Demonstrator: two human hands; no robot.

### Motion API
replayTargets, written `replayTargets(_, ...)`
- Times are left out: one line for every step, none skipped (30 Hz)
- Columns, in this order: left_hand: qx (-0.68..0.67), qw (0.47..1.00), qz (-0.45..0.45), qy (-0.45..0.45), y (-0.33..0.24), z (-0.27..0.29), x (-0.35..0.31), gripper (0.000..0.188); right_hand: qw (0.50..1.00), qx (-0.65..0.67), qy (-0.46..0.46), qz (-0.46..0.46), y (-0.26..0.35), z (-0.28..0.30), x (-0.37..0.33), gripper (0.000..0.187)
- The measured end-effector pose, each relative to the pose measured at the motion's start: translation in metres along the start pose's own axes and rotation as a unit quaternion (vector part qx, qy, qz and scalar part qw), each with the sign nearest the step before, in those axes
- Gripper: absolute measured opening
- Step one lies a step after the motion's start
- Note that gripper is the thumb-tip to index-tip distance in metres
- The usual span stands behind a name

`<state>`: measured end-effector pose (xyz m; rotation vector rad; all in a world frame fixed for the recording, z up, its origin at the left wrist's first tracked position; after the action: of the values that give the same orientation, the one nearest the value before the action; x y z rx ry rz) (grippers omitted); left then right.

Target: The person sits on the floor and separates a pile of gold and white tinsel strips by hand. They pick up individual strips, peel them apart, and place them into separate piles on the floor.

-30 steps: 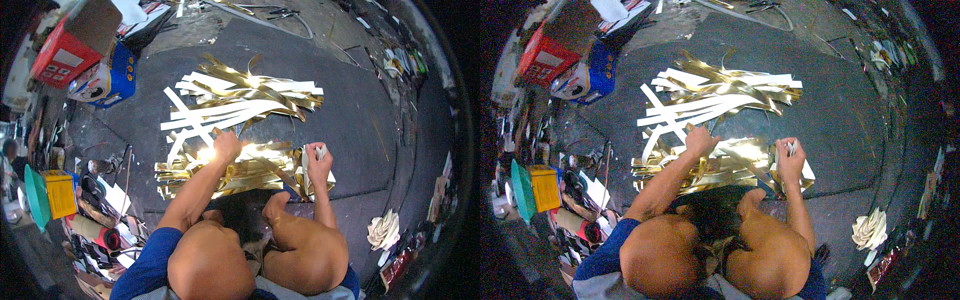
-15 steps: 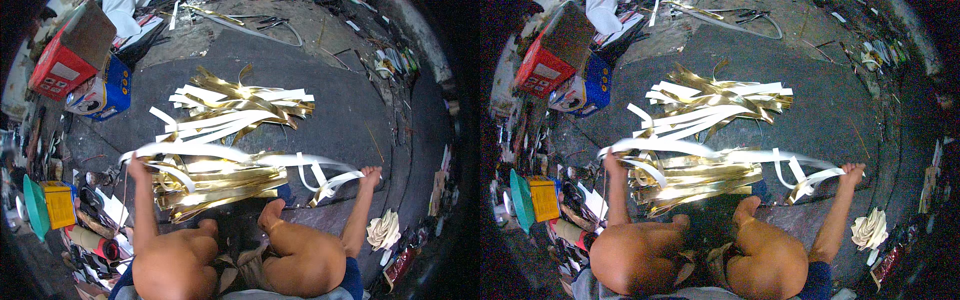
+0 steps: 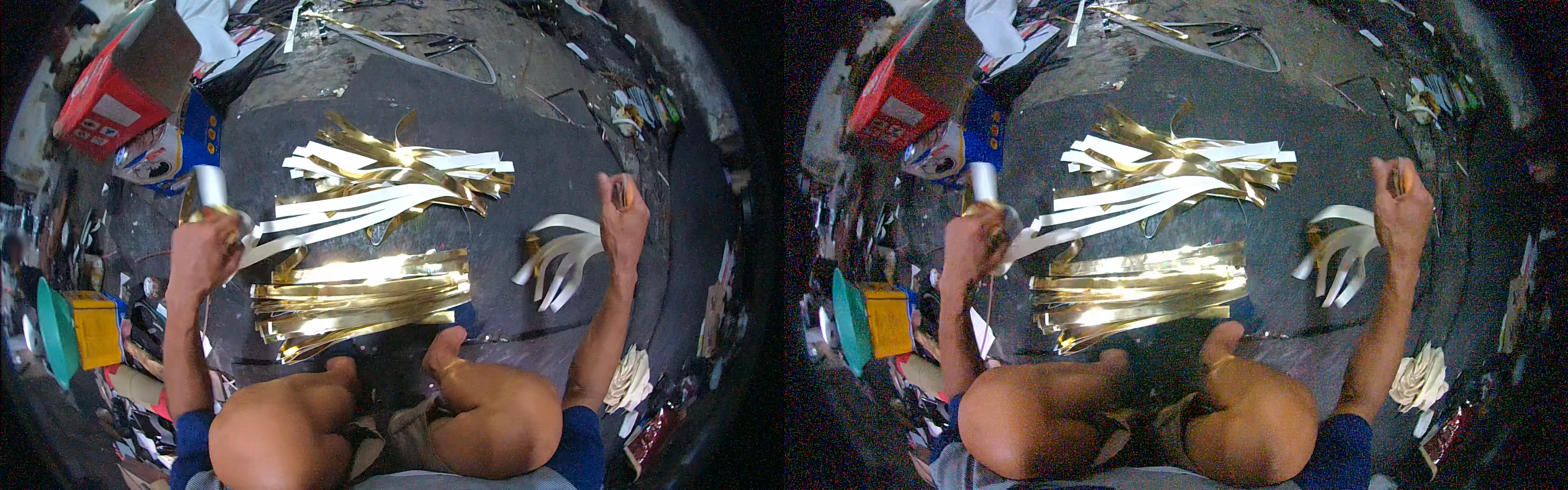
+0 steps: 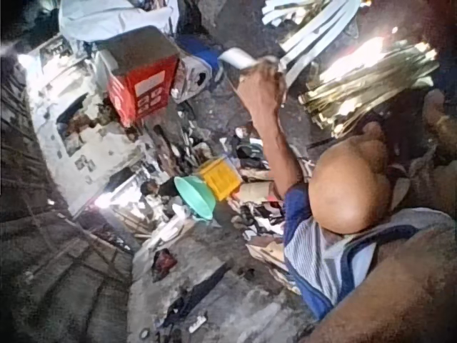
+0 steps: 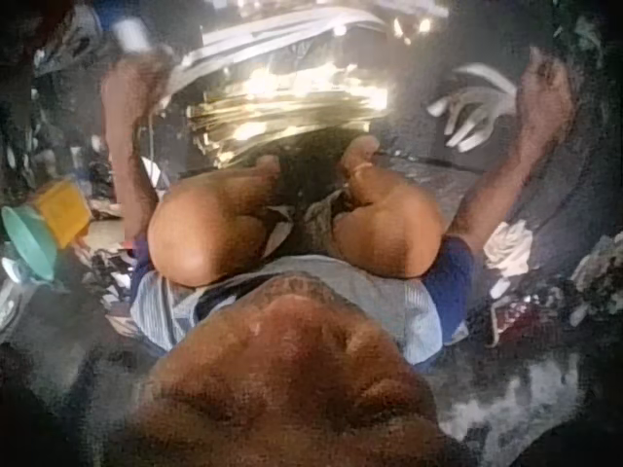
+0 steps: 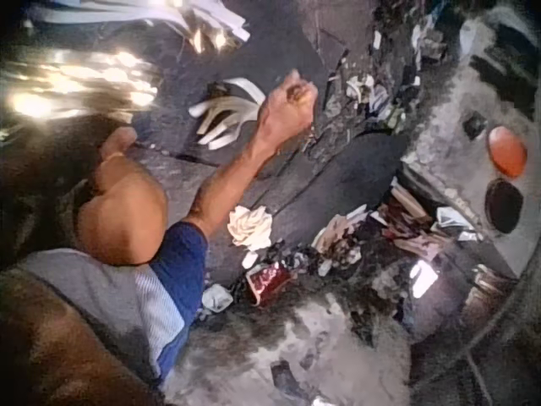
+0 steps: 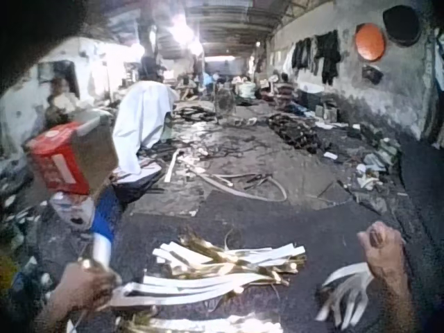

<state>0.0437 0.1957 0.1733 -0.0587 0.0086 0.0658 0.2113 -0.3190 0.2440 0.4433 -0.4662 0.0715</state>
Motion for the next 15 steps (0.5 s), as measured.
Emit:
replayTargets(0.051, 0.998, -0.026, 0.034, 0.005, -0.003, -0.003, 0.017, 0.998, 0.013, 0.056, 0.022, 0.017, -0.013, 0.008, 0.027)
replayTargets(-0.039, 0.990, 0.067, -0.114, 0.049, 0.012, -0.003, 0.016, 0.996, 0.085, 0.032, 0.014, 0.018, -0.010, 0.015, 0.025)
replayTargets(-0.125, 0.946, 0.155, -0.257, 0.107, 0.018, -0.014, 0.016, 0.988, 0.155, 0.010, 0.002, 0.014, -0.009, 0.022, 0.023)
replayTargets(-0.203, 0.867, 0.236, -0.389, 0.131, 0.039, -0.031, 0.015, 0.974, 0.227, -0.013, -0.013, 0.019, -0.010, 0.024, 0.022)
replayTargets(-0.246, 0.850, 0.204, -0.418, 0.129, 0.046, -0.036, 0.015, 0.929, 0.353, -0.011, -0.113, 0.013, -0.019, 0.022, 0.016)
replayTargets(-0.287, 0.830, 0.171, -0.446, 0.125, 0.053, -0.043, 0.015, 0.911, 0.397, -0.030, -0.108, 0.027, -0.021, 0.019, 0.016)
replayTargets(-0.335, 0.803, 0.143, -0.472, 0.103, 0.061, -0.045, 0.015, 0.896, 0.431, -0.047, -0.098, 0.039, -0.018, 0.018, 0.015)
replayTargets(-0.372, 0.797, 0.130, -0.458, 0.080, 0.059, -0.032, 0.020, 0.881, 0.460, -0.068, -0.086, 0.043, -0.007, 0.019, 0.015)
replayTargets(-0.371, 0.800, 0.117, -0.456, 0.068, 0.073, -0.024, 0.023, 0.880, 0.473, -0.045, -0.013, 0.060, 0.004, 0.021, 0.011)
replayTargets(-0.361, 0.810, 0.105, -0.450, 0.061, 0.086, -0.020, 0.026, 0.905, 0.420, -0.031, 0.050, 0.092, 0.002, 0.019, 0.011)
replayTargets(-0.385, 0.811, 0.061, -0.437, 0.052, 0.099, -0.011, 0.026, 0.914, 0.388, 0.011, 0.118, 0.143, -0.003, 0.015, 0.017)
replayTargets(-0.411, 0.807, 0.017, -0.424, 0.041, 0.110, -0.001, 0.026, 0.914, 0.357, 0.049, 0.188, 0.192, -0.008, 0.008, 0.025)
replayTargets(-0.437, 0.798, 0.002, -0.415, 0.030, 0.115, 0.008, 0.026, 0.917, 0.312, 0.177, 0.174, 0.228, -0.027, 0.001, 0.040)
replayTargets(-0.464, 0.789, -0.012, -0.403, 0.015, 0.120, 0.014, 0.026, 0.902, 0.297, 0.208, 0.234, 0.263, -0.039, -0.010, 0.048)
replayTargets(-0.468, 0.790, -0.048, -0.394, -0.005, 0.132, 0.020, 0.028, 0.881, 0.286, 0.237, 0.295, 0.297, -0.048, -0.022, 0.056)
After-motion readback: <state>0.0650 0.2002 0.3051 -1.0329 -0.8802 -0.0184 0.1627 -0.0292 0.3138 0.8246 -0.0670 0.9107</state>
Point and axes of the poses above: each hand's wrist, its own x-axis towards the middle knuckle, its own z-axis out of the back of the hand, y = z × x, the point moved 9 cm from there along x, towards the middle knuckle, and after that the axes turned 1 degree about -x, right-handed, at the moved point
